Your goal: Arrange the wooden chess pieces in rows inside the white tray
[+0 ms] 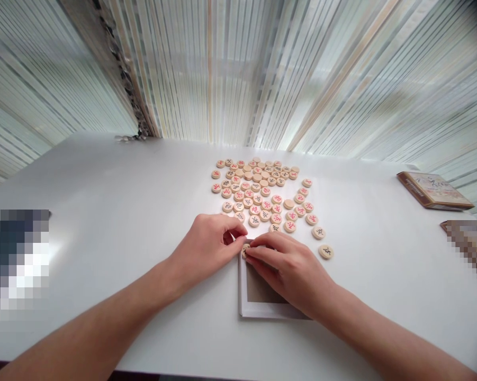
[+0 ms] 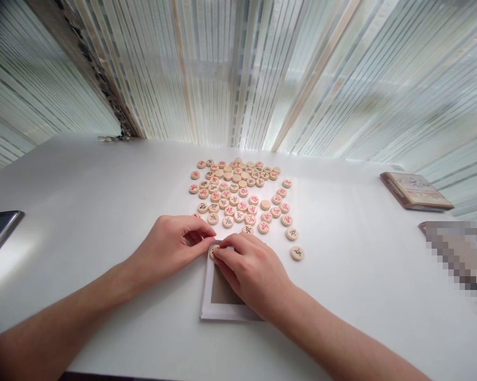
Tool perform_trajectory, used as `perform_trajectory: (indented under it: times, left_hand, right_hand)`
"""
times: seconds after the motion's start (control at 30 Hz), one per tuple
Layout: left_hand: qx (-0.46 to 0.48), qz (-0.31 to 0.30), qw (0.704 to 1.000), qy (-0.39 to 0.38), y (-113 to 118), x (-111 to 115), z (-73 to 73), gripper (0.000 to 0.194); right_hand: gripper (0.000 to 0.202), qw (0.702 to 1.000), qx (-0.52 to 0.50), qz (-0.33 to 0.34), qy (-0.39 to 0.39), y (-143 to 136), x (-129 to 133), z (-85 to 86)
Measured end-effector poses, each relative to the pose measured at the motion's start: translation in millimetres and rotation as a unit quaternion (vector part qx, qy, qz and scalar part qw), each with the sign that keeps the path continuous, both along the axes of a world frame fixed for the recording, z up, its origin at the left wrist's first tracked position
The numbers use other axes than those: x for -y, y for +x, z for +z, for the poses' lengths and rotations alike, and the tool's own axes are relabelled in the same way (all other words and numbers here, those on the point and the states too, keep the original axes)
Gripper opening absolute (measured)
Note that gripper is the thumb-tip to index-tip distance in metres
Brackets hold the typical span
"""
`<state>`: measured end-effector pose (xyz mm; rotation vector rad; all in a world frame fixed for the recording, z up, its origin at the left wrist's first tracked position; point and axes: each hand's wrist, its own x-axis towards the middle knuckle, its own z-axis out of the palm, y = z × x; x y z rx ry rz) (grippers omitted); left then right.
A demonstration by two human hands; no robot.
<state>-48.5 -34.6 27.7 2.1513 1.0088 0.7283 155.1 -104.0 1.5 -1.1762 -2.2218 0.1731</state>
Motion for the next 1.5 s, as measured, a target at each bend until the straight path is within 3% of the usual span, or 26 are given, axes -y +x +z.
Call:
perform_trajectory:
  times: [1.0, 1.5]
  left_hand:
    - [0.007, 0.032, 0.999, 0.015, 0.0, -1.4, -3.2, 0.016]
    - [0.022, 0.078, 0.996, 0.038, -4.5, -8.2, 6.1, 0.017]
  right_hand:
    - [0.018, 0.998, 0.043, -0.023, 0.026, -3.1, 1.3, -1.1]
    - [0.018, 0.999, -0.020, -0.026, 0.043, 1.8, 1.9, 8.9]
